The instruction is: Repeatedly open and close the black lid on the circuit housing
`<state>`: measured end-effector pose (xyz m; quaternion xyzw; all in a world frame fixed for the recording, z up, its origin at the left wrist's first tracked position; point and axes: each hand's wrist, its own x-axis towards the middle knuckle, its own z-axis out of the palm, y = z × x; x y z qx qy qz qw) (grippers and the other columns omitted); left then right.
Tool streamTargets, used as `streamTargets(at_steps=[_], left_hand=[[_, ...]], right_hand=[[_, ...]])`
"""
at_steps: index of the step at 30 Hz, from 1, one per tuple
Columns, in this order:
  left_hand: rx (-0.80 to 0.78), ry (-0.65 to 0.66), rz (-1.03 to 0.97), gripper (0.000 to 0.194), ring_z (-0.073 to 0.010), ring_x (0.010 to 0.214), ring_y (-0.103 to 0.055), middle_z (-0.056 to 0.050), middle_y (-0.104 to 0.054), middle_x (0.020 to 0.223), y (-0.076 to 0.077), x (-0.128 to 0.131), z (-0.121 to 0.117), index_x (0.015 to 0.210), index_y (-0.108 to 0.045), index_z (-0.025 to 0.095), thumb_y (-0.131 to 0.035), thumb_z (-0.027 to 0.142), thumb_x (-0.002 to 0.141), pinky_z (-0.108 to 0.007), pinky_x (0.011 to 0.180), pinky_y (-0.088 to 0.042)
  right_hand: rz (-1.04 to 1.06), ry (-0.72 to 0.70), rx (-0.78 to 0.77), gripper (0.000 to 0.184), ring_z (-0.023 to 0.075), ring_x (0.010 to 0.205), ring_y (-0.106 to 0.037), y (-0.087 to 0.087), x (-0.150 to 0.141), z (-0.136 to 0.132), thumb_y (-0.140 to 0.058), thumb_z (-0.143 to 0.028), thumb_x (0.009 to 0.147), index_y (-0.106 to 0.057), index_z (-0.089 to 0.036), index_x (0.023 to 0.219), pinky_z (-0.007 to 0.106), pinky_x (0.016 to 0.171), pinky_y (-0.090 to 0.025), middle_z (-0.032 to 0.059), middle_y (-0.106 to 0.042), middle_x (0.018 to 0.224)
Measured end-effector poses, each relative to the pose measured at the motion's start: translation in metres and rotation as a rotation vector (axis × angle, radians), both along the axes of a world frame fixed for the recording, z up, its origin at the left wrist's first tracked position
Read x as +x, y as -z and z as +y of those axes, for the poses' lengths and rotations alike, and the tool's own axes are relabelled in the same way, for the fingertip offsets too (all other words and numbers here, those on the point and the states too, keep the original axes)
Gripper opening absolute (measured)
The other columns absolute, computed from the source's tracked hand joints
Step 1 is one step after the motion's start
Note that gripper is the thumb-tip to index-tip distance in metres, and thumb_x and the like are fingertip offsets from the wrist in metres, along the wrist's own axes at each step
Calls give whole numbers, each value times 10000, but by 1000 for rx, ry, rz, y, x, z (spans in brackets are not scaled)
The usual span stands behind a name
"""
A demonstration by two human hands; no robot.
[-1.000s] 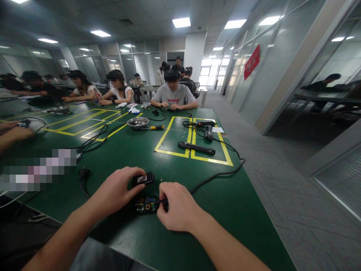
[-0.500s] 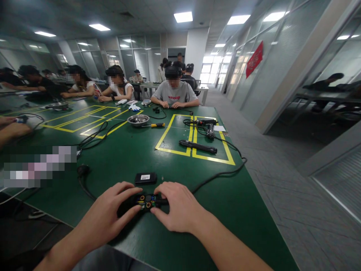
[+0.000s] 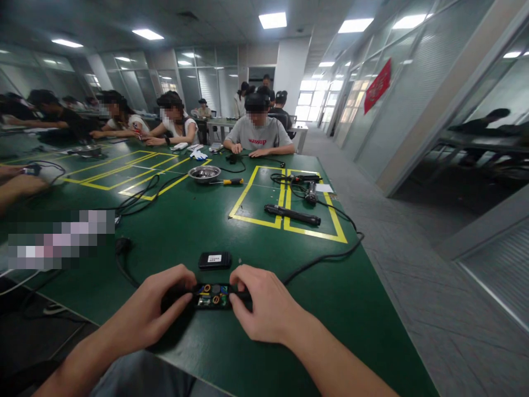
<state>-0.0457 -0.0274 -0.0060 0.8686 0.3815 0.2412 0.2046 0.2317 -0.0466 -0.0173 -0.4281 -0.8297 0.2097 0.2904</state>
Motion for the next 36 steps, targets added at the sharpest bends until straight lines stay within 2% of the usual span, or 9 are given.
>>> streamTargets(at_steps=[5,9,12,14,17,20,26,31,36], left_hand=[[5,31,59,201,-195,825,-659,-38,-693,902,-8,-4,3,890,-660,217,-534,186,1043,-294,731,-485],[113,22,149,188,-262,1026,-683,-70,-755,1079,-19,6,12,841,-737,229,-637,152,980,-380,897,-540],[121,-58,119,181,-300,1221,-674,-101,-741,1326,-19,24,27,1063,-820,238,-672,164,990,-466,1079,-544],[72,-73,162,311,-328,1293,-661,-111,-718,1427,-15,34,38,1262,-803,248,-736,174,967,-512,1137,-527],[7,-60,191,350,-312,1213,-703,-94,-765,1343,-11,39,43,1304,-795,253,-735,151,974,-499,1091,-560],[30,-14,79,348,-276,1195,-703,-81,-763,1314,-13,30,29,1320,-783,264,-691,149,1005,-446,1074,-571],[13,205,37,392,-240,1172,-684,-62,-750,1319,-14,17,1,1378,-754,341,-637,163,1049,-384,1031,-579],[38,193,101,380,-264,1182,-670,-65,-750,1349,-10,22,4,1388,-748,340,-630,173,1068,-416,1015,-571],[43,193,182,382,-264,1135,-679,-61,-756,1354,-14,26,3,1419,-731,341,-634,193,1080,-415,992,-560]], right_hand=[[-1,-18,16,152,186,734,-579,0,3,2,-574,-70,891,-554,-218,868,311,681,-413,17,-627,824],[-15,-12,30,149,194,738,-571,2,2,3,-587,-77,883,-546,-218,859,321,700,-411,19,-622,821],[-28,-1,52,157,208,772,-572,4,2,3,-600,-76,854,-537,-219,861,333,728,-409,23,-615,829],[-52,15,59,178,214,784,-567,4,1,2,-625,-80,812,-530,-220,867,340,740,-402,21,-602,834],[-87,50,58,221,212,773,-549,4,0,2,-654,-96,767,-504,-226,864,342,741,-382,8,-573,823],[-91,80,52,253,204,750,-532,4,-1,1,-659,-106,756,-461,-235,846,333,728,-362,-4,-552,799],[-74,84,28,248,199,737,-520,4,-1,2,-648,-120,758,-441,-241,825,322,711,-351,-6,-544,785],[-70,79,31,254,204,742,-526,4,-1,2,-645,-117,758,-435,-244,822,324,717,-360,-4,-551,784],[-65,83,23,271,198,735,-530,4,-3,2,-651,-97,761,-430,-244,816,321,715,-366,-12,-543,772]])
